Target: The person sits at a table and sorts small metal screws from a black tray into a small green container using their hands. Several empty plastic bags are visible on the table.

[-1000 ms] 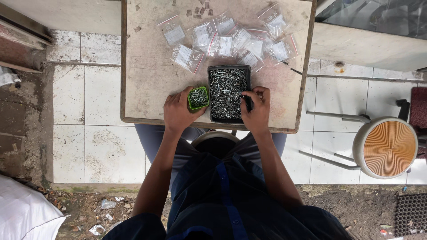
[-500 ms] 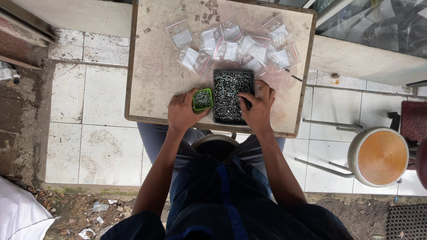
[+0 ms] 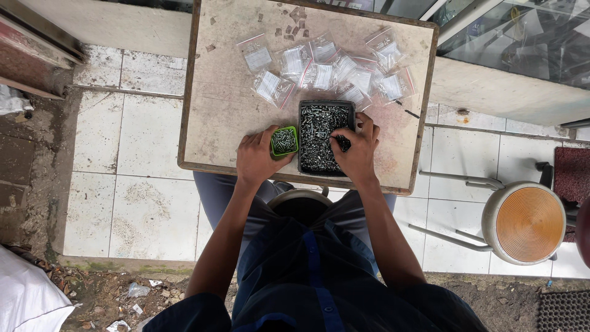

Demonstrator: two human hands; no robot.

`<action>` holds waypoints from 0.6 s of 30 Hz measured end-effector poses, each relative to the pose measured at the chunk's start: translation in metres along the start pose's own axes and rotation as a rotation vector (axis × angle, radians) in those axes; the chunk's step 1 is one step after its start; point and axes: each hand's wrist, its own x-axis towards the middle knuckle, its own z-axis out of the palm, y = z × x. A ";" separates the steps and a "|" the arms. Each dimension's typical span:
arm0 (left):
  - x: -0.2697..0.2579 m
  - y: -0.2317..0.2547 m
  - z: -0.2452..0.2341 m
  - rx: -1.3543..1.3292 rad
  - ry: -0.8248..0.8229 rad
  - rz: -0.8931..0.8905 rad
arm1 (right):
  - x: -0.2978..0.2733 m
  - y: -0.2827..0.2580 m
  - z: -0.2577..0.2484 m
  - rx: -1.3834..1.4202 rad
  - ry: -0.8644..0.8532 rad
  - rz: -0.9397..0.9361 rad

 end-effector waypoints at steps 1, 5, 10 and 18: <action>0.000 0.000 0.000 0.000 0.000 0.001 | 0.000 -0.002 -0.001 0.000 0.001 0.001; -0.002 -0.001 0.002 0.009 0.027 0.012 | 0.002 -0.005 0.000 -0.018 -0.010 -0.010; 0.000 0.000 0.000 -0.005 0.032 0.014 | 0.003 -0.004 0.005 -0.055 0.012 -0.022; -0.002 -0.004 0.006 -0.002 0.050 0.026 | 0.007 -0.021 -0.012 0.119 0.137 -0.128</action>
